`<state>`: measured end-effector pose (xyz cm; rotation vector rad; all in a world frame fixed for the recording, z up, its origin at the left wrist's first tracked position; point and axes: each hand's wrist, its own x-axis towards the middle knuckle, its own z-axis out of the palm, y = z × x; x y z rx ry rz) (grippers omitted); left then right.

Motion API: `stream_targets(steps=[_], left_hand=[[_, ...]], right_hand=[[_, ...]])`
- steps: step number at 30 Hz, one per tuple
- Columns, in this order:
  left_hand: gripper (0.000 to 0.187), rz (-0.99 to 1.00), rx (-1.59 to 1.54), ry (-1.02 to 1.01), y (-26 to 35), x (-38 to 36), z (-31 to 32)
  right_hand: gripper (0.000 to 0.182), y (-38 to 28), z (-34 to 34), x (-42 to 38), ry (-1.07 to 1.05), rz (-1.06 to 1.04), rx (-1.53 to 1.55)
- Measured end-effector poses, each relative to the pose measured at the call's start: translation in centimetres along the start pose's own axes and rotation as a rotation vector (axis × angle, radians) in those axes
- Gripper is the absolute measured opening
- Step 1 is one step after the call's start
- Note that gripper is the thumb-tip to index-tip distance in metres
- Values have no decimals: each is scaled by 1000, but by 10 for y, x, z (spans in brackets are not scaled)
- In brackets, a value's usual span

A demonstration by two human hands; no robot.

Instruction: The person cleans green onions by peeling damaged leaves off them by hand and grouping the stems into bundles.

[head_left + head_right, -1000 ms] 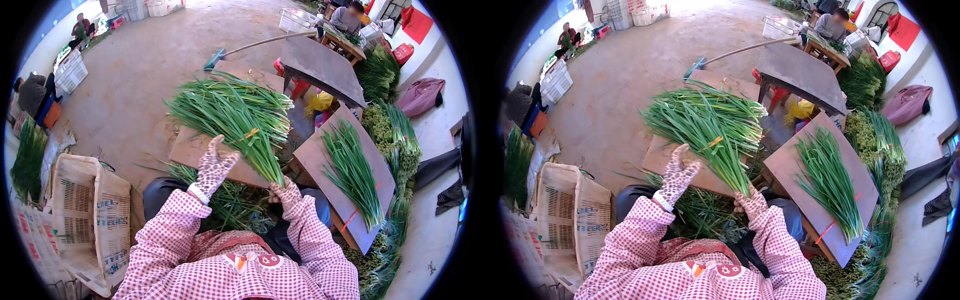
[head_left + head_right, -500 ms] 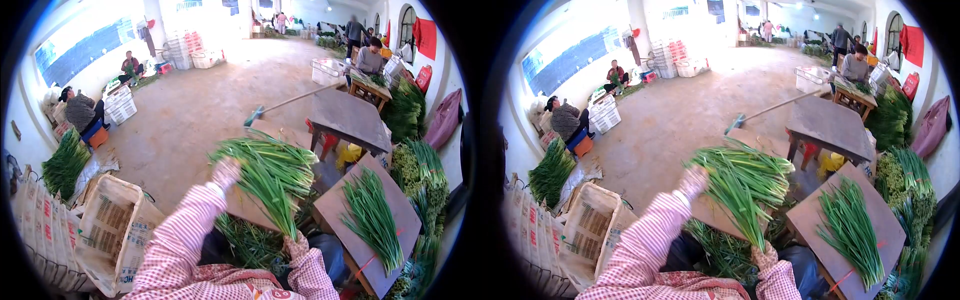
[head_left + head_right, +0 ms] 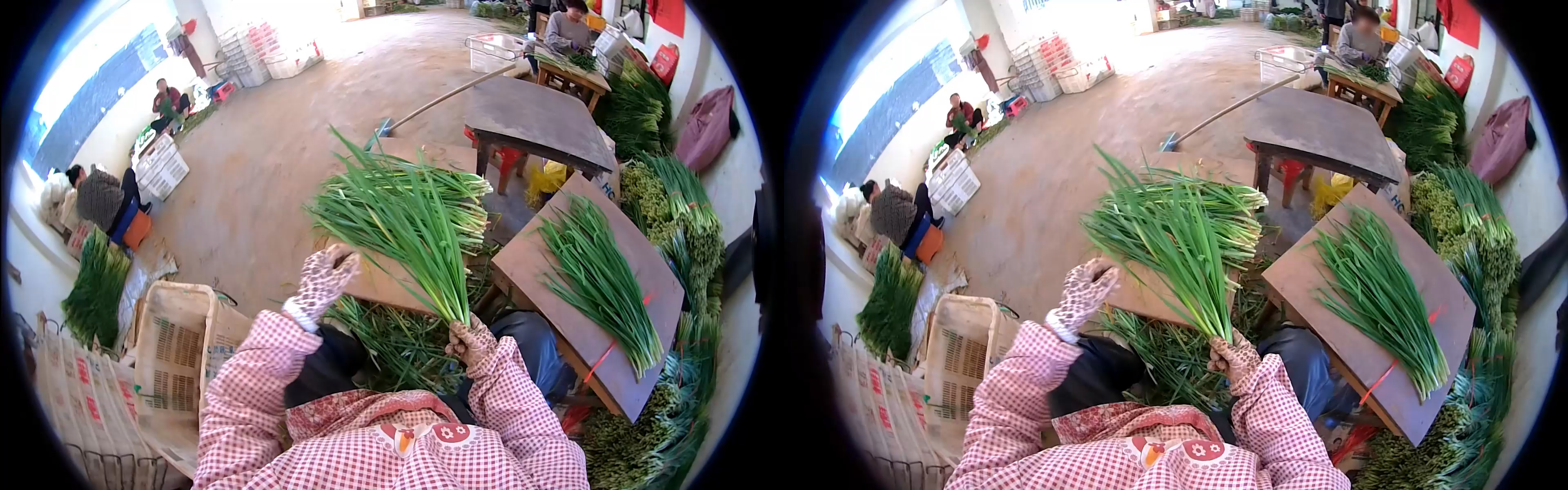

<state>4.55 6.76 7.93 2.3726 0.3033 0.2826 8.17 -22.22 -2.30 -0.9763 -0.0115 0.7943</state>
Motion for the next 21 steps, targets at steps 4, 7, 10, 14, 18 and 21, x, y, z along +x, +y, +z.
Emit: stream_targets(steps=[4,7,10,14,18,21], left_hand=[[31,-130,-542,183,29,6,41],[42,-412,-701,114,42,9,49],[41,-311,-572,-47,25,3,55],[27,-278,-154,-421,37,5,50],[23,251,216,-201,24,-2,61],[25,297,383,-217,23,-11,66]], right_hand=[[17,6,-6,0,-112,-68,28],[17,4,-6,-3,-117,-66,5],[17,1,-3,-4,-72,-38,15],[18,0,-1,0,-42,16,15],[17,0,6,7,-22,10,28],[15,2,9,10,13,-2,16]])
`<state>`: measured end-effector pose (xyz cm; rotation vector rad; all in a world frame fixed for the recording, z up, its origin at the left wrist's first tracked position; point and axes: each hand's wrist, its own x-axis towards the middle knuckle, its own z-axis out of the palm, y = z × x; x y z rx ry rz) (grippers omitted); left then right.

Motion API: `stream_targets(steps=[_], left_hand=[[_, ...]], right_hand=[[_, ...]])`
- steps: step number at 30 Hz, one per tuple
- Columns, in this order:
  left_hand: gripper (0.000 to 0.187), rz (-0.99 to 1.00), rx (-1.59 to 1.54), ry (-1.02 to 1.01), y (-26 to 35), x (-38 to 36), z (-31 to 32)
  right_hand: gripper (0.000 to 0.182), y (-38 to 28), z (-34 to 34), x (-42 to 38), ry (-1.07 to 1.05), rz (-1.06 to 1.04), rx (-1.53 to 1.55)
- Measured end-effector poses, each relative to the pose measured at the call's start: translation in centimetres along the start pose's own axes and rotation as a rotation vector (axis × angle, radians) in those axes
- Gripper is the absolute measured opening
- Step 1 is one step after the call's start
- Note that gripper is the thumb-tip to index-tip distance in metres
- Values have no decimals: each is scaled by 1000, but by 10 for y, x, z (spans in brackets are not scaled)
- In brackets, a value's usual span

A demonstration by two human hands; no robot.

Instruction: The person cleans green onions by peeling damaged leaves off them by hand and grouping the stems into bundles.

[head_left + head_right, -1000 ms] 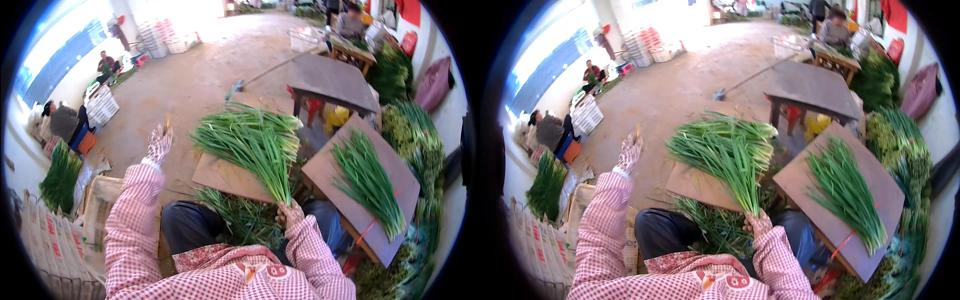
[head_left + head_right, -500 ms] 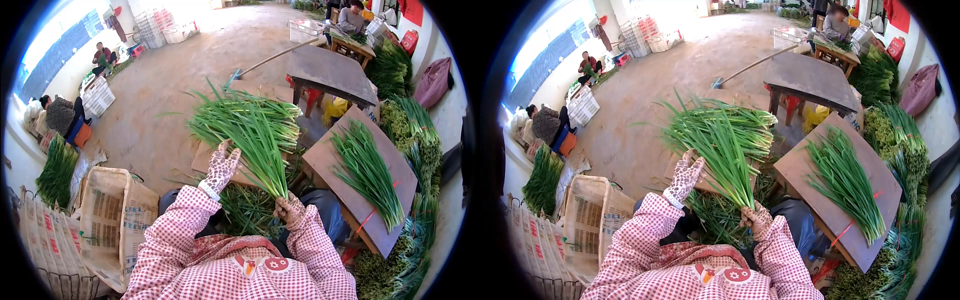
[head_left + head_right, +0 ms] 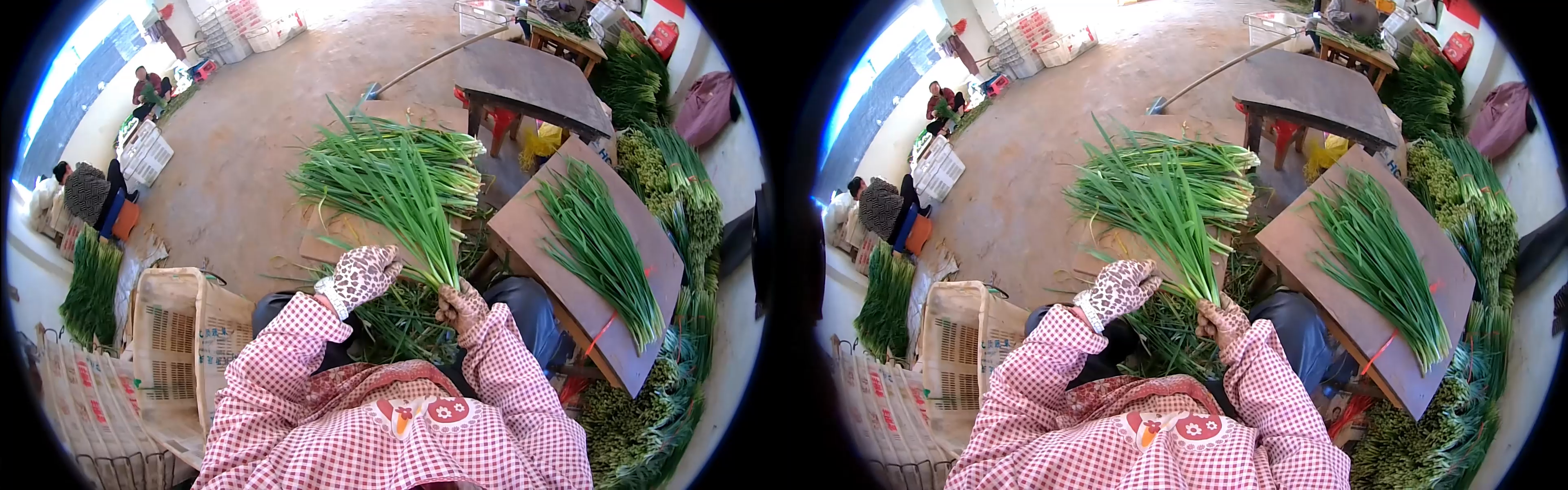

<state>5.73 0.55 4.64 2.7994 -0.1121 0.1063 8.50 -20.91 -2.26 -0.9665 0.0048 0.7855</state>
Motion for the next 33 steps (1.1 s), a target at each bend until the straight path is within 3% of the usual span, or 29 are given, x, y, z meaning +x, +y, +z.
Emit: stream_targets(steps=[2,5,6,8,9,10,12,14,15,18,19,20,22,25,26,27,30,32,33], left_hand=[[28,-35,45,-159,9,-7,7],[31,-70,-54,-153,5,-17,17],[26,-9,-42,-46,-4,-17,19],[28,-166,-121,58,-10,-17,1],[19,-205,-279,246,-7,-20,-6],[20,-410,-697,165,-4,-23,-15],[33,-562,-1201,133,8,-30,-17],[51,-576,-1525,163,15,-40,16],[61,-670,-1469,80,24,-41,21],[51,-875,-1625,196,33,-35,35],[42,-805,-1782,233,19,-36,45],[34,-733,-1945,262,5,-37,55],[28,-673,-2356,275,-7,-39,54],[30,-659,-2293,345,-18,-47,56],[30,-600,-2265,342,-21,-49,58],[32,-590,-2319,304,-21,-52,55],[33,-600,-2284,295,-15,-53,53],[35,-569,-2314,238,-13,-52,52],[37,-519,-2299,196,-9,-51,50]], right_hand=[[11,-1,4,3,74,51,11],[12,0,9,7,156,58,-39],[12,0,10,7,218,57,-99],[19,10,0,12,228,21,-156],[22,13,-2,13,222,-58,-249],[26,19,-4,15,217,-135,-338],[37,29,-8,20,211,-122,-403],[40,31,-4,16,154,-318,-770],[41,31,-1,12,121,-412,-954],[46,23,14,-6,-6,-690,-1506],[55,6,30,-15,-149,-373,-1576],[57,1,40,-20,-207,-286,-1694],[59,8,39,-17,-298,-196,-1698],[73,2,37,-28,-458,-251,-1382],[61,8,32,-32,-340,-546,-1248],[47,24,20,-19,-146,-296,-755],[12,22,22,-2,313,-356,-260],[22,0,20,-2,327,-289,-744],[38,-13,25,-3,194,-177,-969]])
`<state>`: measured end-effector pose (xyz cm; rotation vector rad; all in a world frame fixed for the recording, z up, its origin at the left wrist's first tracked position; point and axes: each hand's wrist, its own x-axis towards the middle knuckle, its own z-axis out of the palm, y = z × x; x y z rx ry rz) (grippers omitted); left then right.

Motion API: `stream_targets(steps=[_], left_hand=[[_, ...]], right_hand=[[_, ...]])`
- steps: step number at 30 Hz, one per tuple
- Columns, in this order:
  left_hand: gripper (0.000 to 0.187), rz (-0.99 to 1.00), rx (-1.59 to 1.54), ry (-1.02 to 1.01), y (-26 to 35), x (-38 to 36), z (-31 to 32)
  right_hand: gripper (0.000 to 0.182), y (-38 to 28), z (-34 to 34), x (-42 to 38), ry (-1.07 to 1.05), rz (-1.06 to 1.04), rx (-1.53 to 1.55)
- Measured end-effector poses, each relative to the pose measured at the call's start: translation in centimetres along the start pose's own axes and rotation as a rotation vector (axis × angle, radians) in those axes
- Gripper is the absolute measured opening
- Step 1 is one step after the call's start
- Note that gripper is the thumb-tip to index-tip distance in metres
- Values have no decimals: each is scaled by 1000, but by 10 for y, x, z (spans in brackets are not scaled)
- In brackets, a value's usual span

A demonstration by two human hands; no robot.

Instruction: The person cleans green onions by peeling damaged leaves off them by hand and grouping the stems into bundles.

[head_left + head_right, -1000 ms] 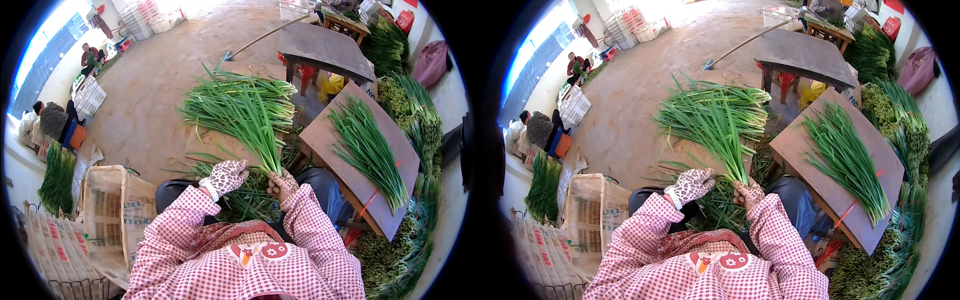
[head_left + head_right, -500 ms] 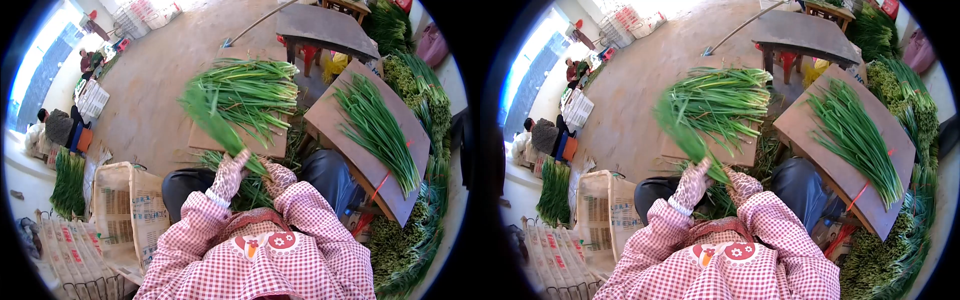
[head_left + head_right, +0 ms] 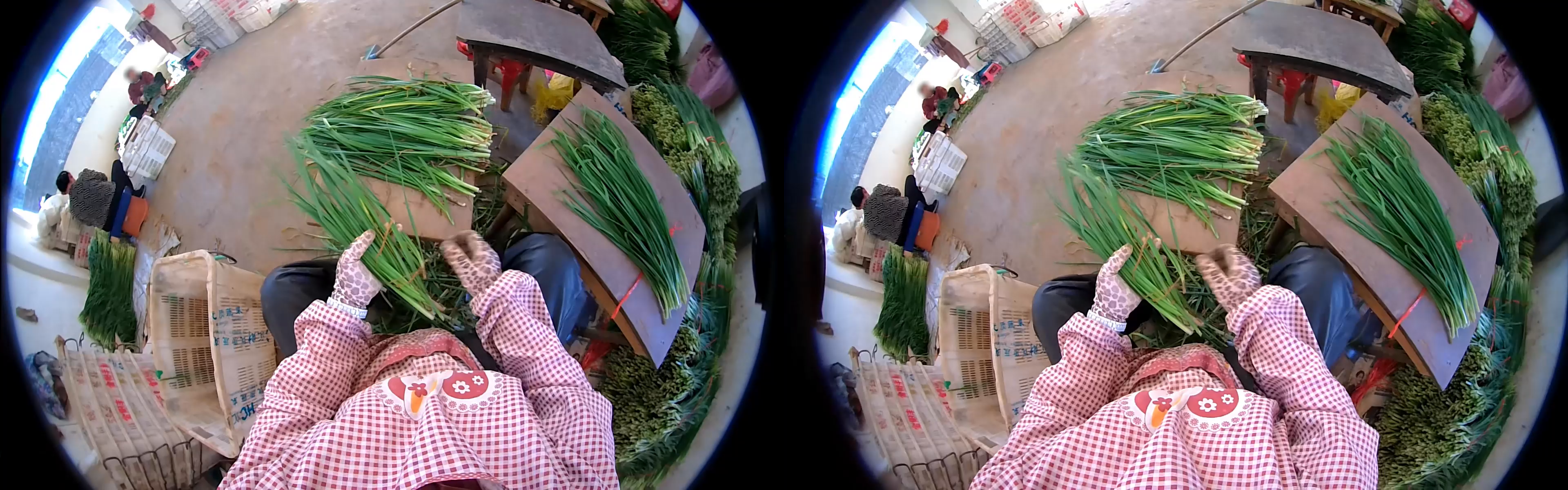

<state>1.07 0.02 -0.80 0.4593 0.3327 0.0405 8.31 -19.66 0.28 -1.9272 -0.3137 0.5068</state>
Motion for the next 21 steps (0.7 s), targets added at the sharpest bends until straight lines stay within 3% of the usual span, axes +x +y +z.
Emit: stream_targets(steps=[1,3,4,7,10,13,15,16,17,19,21], left_hand=[[39,-9,29,-46,-1,0,3],[39,-34,1,-83,-6,3,-4],[38,97,292,-76,-11,2,-6],[31,211,558,-48,-16,-3,-2],[28,-8,-27,36,-8,-10,5],[29,-31,-9,61,-3,-9,-3],[31,180,554,5,-8,-5,-15],[32,159,456,10,-10,-7,-13],[33,137,358,13,-11,-9,-9],[33,89,252,-5,-11,-9,-4],[34,-5,38,-31,-11,-9,-1]], right_hand=[[47,3,8,12,-167,56,74],[53,-5,18,13,-313,46,-59],[57,-15,23,15,-314,42,-89],[59,-7,41,24,-309,74,12],[44,-6,46,29,-267,201,195],[42,5,46,28,-241,102,408],[42,7,53,27,-207,96,347],[41,6,56,26,-169,91,287],[30,4,59,25,-142,31,213],[41,7,61,30,-246,29,143],[40,-4,50,26,-305,29,149]])
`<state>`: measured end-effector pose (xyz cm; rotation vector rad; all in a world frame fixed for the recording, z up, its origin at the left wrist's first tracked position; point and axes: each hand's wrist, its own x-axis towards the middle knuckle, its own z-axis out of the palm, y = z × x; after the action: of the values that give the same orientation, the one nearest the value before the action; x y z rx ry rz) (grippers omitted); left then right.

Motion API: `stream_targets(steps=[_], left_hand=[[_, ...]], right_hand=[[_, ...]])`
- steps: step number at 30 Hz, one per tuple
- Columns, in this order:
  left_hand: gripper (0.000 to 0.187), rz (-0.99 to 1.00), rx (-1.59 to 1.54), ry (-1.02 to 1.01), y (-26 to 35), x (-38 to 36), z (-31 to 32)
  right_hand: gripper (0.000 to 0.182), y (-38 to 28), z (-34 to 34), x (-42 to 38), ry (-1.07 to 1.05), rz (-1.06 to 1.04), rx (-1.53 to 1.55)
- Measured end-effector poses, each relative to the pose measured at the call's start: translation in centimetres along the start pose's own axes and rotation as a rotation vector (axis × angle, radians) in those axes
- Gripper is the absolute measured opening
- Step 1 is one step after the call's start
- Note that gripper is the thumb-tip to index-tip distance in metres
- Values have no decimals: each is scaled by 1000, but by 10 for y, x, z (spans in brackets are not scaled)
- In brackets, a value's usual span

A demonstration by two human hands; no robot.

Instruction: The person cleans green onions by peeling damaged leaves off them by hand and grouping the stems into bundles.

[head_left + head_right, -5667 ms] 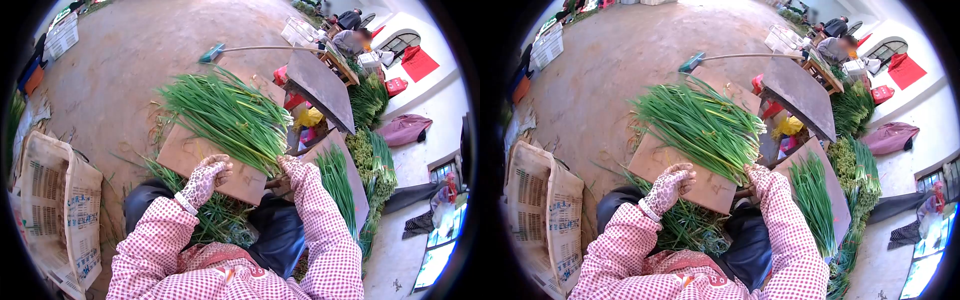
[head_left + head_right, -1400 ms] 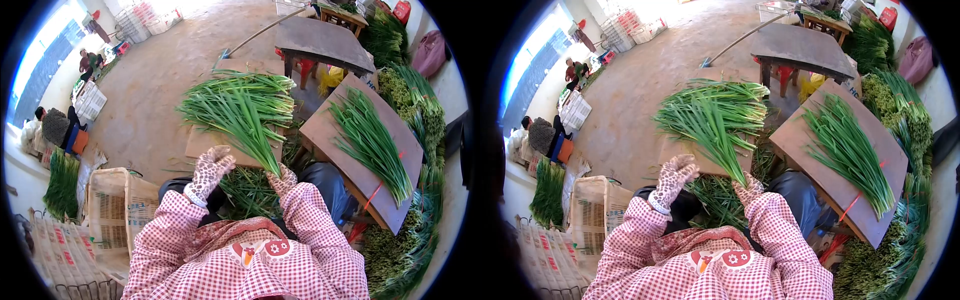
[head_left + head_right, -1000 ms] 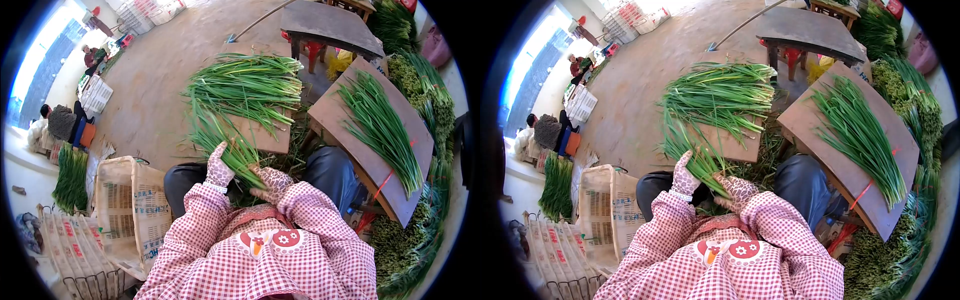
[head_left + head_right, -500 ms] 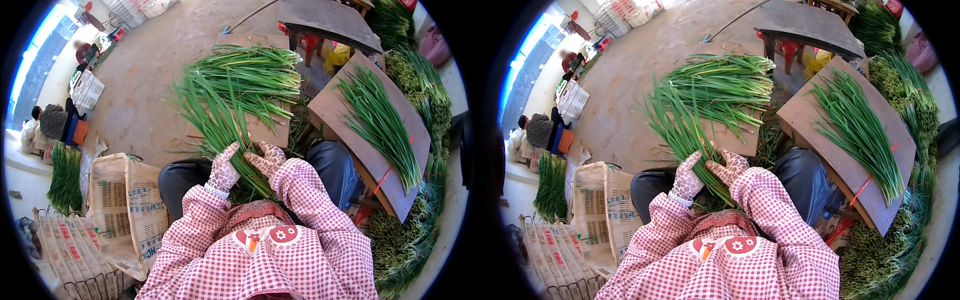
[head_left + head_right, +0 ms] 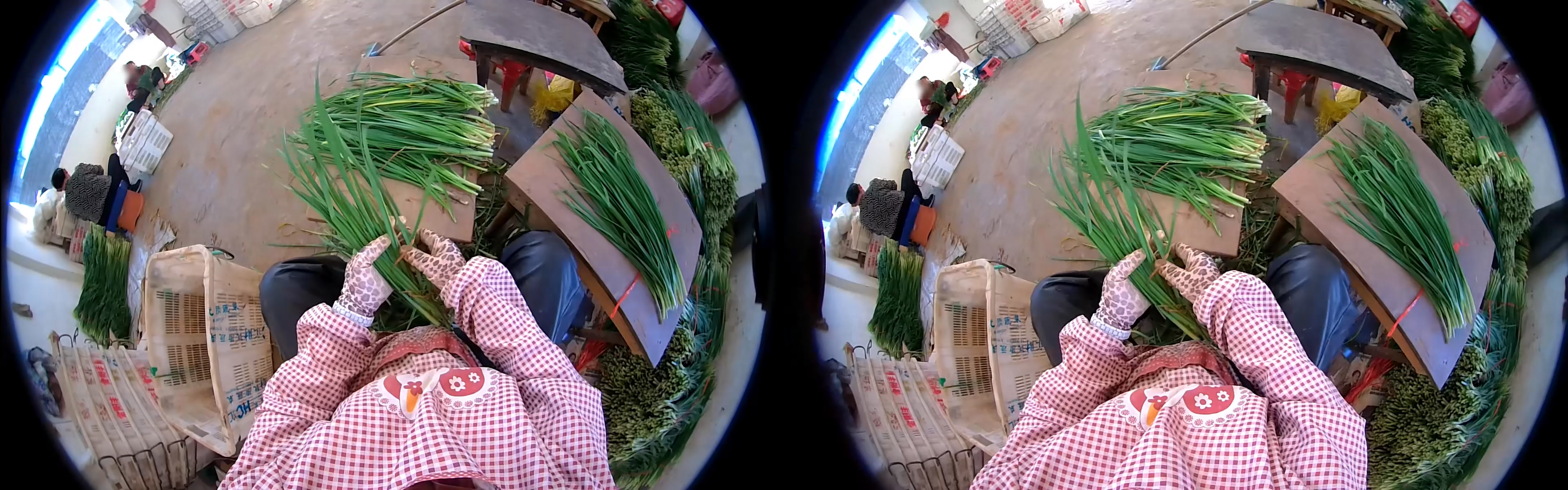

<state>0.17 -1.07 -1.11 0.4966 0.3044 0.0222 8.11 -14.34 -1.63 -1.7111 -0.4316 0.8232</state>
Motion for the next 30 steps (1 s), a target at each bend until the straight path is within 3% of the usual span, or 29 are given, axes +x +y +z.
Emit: stream_targets(steps=[4,6,8,9,10,12,14,16,18,21,23,25,26,28,29,30], left_hand=[[32,-48,-39,-48,-4,-3,2],[32,7,66,69,-10,-4,4],[31,210,582,77,-18,3,-12],[31,181,399,95,-16,1,-7],[30,152,216,112,-12,-1,-2],[36,130,191,34,-8,-1,0],[36,58,-38,15,-7,1,-3],[36,68,-30,29,-8,0,3],[36,-12,-67,27,-9,1,3],[36,-11,-60,30,-10,3,3],[35,-34,-84,20,-10,1,-6],[35,512,1479,-46,-13,-3,-27],[35,511,1478,-45,-14,0,-35],[36,176,872,44,-8,2,-20],[36,12,167,178,-6,2,3],[36,14,166,179,-4,0,7]], right_hand=[[44,-2,1,-8,-11,-106,-105],[47,7,4,-6,50,-122,-254],[46,20,7,-3,4,-158,28],[44,4,3,-9,35,4,-23],[44,1,1,-11,34,5,-23],[43,-1,-4,-12,78,92,249],[44,18,-2,-6,100,86,380],[51,25,2,-2,-3,7,684],[60,29,3,4,-48,-99,100],[56,20,3,3,-79,-34,201],[50,16,4,3,12,-15,83],[49,10,4,-3,25,-4,52],[49,8,4,-4,40,3,22],[48,16,1,1,28,49,78],[48,18,-1,3,16,95,135],[46,8,-3,0,20,153,250]])
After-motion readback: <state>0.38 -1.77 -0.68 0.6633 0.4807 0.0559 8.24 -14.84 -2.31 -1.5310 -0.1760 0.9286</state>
